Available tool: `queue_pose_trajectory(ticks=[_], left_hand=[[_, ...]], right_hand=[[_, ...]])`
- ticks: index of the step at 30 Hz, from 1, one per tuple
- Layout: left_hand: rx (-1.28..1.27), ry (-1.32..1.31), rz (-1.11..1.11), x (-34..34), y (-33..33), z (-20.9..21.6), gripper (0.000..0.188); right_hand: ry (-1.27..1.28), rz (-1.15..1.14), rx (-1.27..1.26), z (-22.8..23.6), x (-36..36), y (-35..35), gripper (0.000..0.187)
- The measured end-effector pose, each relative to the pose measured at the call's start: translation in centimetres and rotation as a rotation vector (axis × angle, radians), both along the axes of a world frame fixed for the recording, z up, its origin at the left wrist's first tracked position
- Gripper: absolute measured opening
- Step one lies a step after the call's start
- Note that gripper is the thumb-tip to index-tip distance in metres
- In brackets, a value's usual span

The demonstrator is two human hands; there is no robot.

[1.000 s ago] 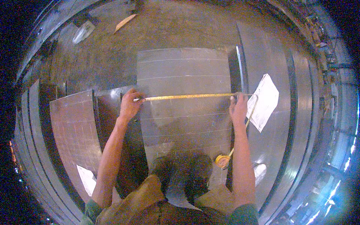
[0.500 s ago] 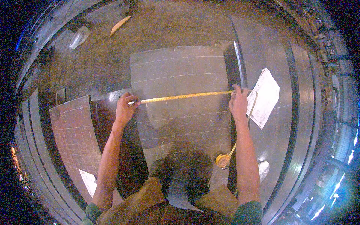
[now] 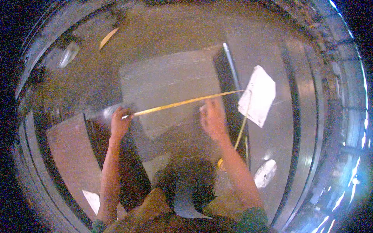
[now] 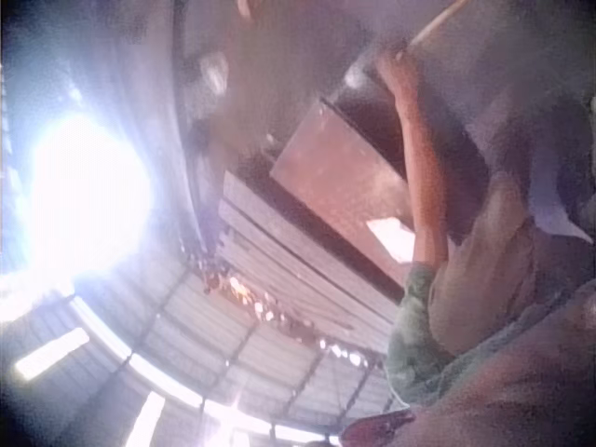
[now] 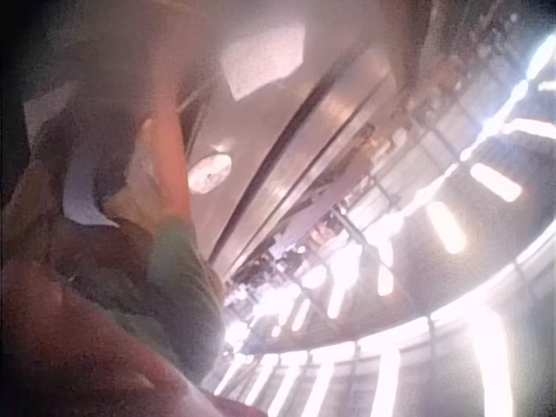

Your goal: The person measures a large metal sheet on the floor using a tape measure and marks measurements with a marker. They repeatedly extend and retract the tape, align it along different edges, and make marks on the sheet's surface.

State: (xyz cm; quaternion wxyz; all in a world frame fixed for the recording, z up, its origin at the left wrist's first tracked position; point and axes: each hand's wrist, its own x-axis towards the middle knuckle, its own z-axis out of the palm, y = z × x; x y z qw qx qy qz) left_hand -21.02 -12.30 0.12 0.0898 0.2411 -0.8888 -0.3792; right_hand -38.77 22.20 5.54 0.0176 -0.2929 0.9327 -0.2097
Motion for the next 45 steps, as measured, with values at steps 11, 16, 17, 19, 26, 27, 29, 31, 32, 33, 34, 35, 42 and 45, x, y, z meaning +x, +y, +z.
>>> queue_pose_trajectory(ticks=[11, 16, 17, 19, 26, 27, 29, 31, 32, 33, 34, 35, 42, 45], left_hand=[[-0.073, -0.032, -0.033, -0.5, 0.2, 1.3, 0.016], [-0.045, 0.003, -0.074, -0.4, 0.0, 0.3, 0.016], [-0.037, -0.012, -0.098, -0.1, -0.3, 0.0, 0.016], [0.007, 0.0, -0.056, 0.6, -0.9, -1.3, 0.017], [-0.09, 0.025, -0.079, 0.1, 0.1, 0.3, 0.018], [-0.104, 0.019, -0.06, 0.0, 0.1, 0.4, 0.017], [-0.121, -0.013, -0.03, 0.2, 0.4, 0.9, 0.017], [-0.085, -0.005, -0.059, -0.2, -0.3, -0.6, 0.017], [-0.061, -0.01, -0.074, -0.2, -0.1, -0.4, 0.017], [-0.121, 0.032, -0.068, -0.1, 0.5, -0.3, 0.017], [-0.131, 0.021, -0.061, 0.1, 0.2, -0.3, 0.017], [-0.14, 0.011, -0.055, 0.2, -0.1, -0.6, 0.017], [-0.071, -0.007, -0.035, 0.0, 0.5, -0.5, 0.018], [-0.101, 0.05, -0.018, -0.2, 0.9, -0.8, 0.018]], right_hand=[[-0.266, -0.08, -0.184, 2.3, 6.5, 0.2, 0.018], [-0.235, -0.14, -0.275, 0.3, 7.4, 1.6, 0.017], [-0.247, -0.155, -0.284, 0.3, 7.8, 1.9, 0.017], [-0.232, -0.185, -0.291, 0.2, 7.8, 2.3, 0.015], [0.021, -0.206, -0.198, 0.0, 2.0, 3.2, 0.015], [0.036, -0.236, -0.186, 0.0, 1.0, 2.7, 0.017], [0.045, -0.307, -0.15, 0.4, -0.2, 2.1, 0.022], [0.013, -0.284, -0.106, 0.3, -2.2, 2.3, 0.027], [-0.01, -0.273, -0.077, 0.1, -2.8, 2.4, 0.03], [0.117, -0.255, -0.075, -0.3, -3.0, 2.3, 0.027], [0.125, -0.202, -0.091, -0.5, -3.2, 2.0, 0.026], [0.133, -0.15, -0.106, -0.6, -3.4, 1.8, 0.026], [0.071, -0.076, -0.028, -3.0, -3.8, 1.4, 0.023], [0.089, -0.08, 0.001, -2.9, -4.1, 1.6, 0.022]])
